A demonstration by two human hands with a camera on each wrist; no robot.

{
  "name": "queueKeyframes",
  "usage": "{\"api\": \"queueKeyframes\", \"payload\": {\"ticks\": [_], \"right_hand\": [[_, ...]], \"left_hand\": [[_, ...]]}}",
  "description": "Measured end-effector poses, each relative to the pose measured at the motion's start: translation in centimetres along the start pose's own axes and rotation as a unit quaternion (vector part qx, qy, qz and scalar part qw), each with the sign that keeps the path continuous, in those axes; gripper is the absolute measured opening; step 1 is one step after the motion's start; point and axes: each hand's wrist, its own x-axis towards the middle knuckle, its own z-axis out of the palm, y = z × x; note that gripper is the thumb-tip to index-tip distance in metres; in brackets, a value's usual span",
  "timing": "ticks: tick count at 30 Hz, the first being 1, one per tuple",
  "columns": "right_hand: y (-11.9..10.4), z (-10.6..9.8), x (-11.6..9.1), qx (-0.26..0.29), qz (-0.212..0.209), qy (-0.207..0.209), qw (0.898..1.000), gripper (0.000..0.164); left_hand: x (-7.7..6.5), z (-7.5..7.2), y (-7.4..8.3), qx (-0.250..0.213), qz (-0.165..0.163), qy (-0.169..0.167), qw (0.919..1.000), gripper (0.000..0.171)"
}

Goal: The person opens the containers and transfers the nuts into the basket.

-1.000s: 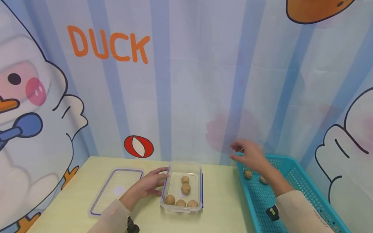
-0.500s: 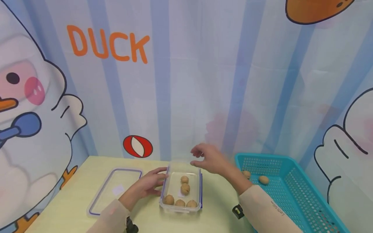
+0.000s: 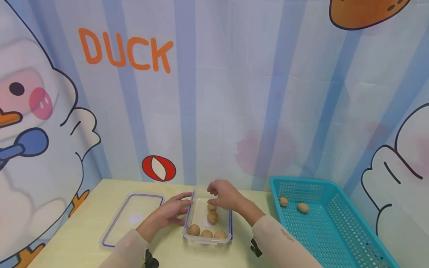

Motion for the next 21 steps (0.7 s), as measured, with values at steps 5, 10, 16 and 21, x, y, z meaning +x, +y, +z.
{"api": "queueKeyframes", "payload": {"ticks": [5, 10, 16, 21], "right_hand": [[0.5, 1.0, 0.0, 0.001, 0.011, -0.009, 1.0, 0.026], [1.1, 2.0, -0.2, -0.013, 0.005, -0.014, 1.0, 0.023], [1.3, 2.7, -0.6, -0.042, 0.012, -0.017, 0.999, 0.023], [1.2, 3.1, -0.6, -0.058, 0.008, -0.019, 0.998, 0.023]], "left_hand": [[0.1, 0.1, 0.0, -0.002, 0.0, -0.001, 1.0, 0.061], [0.1, 0.0, 0.0, -0.005, 0.001, -0.004, 1.0, 0.06], [0.1, 0.1, 0.1, -0.002, 0.0, 0.0, 1.0, 0.059], [0.1, 0.1, 0.1, 0.001, -0.002, 0.006, 1.0, 0.06]]}}
